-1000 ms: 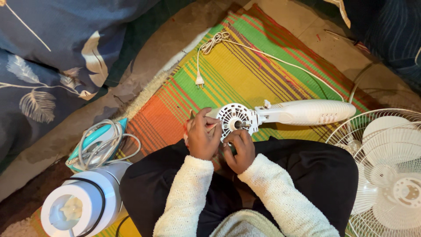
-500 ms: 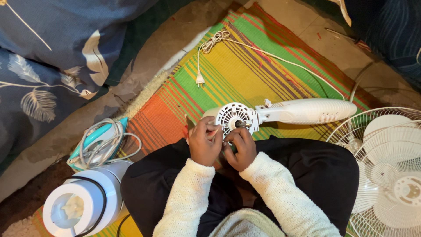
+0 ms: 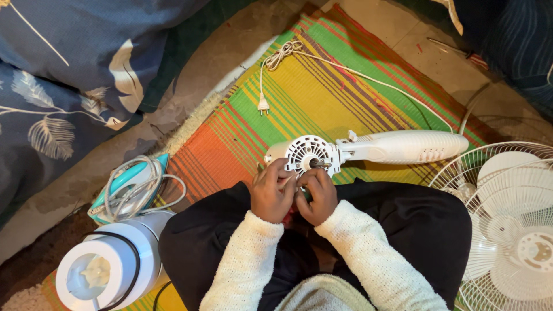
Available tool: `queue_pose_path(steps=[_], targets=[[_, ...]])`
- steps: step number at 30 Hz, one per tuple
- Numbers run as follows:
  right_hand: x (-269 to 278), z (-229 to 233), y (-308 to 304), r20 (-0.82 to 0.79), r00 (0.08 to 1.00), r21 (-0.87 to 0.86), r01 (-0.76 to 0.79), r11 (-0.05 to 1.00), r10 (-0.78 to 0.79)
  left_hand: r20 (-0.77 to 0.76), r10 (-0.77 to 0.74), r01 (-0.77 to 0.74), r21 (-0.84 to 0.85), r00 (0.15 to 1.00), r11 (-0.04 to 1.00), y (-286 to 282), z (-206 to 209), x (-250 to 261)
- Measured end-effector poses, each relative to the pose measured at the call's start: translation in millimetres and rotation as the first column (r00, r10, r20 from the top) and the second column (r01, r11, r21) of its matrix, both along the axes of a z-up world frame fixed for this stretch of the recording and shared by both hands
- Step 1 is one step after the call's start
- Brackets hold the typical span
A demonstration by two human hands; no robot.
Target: The person sits on a mat and uses a screwdriver to tighten a screw on the rear motor housing of a disassembled white electric fan. The person holds the fan steady with one hand while turning the screwdriver with the other.
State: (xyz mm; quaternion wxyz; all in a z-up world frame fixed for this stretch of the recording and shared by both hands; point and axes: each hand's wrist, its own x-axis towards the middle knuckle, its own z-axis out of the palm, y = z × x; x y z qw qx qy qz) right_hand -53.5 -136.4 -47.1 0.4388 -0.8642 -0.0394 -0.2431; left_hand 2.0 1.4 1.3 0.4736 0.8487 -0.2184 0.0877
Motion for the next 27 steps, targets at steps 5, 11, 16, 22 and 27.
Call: queue_pose_path(steps=[5, 11, 16, 22, 27], targets=[[1, 5, 1, -0.009, 1.000, 0.034, 0.004, 0.999, -0.004, 0.104, 0.078, -0.082, 0.031, 0.992, 0.996, -9, 0, 16], [0, 8, 0, -0.041, 0.999, 0.053, 0.001, 0.999, 0.001, -0.114, 0.111, -0.126, -0.143, 0.987, 0.982, -10, 1, 25], [0, 7, 2, -0.028, 1.000, 0.062, 0.007, 0.998, -0.006, -0.268, 0.073, -0.144, -0.256, 0.961, 0.956, -9, -9, 25], [3, 6, -4, 0.036, 0.998, 0.094, -0.050, 0.994, 0.046, -0.335, 0.044, -0.144, -0.279, 0.941, 0.950, -4, -18, 16], [3, 5, -4, -0.025, 0.999, 0.109, -0.042, 0.993, 0.045, -0.419, 0.043, -0.154, -0.236, 0.907, 0.959, -4, -14, 7]])
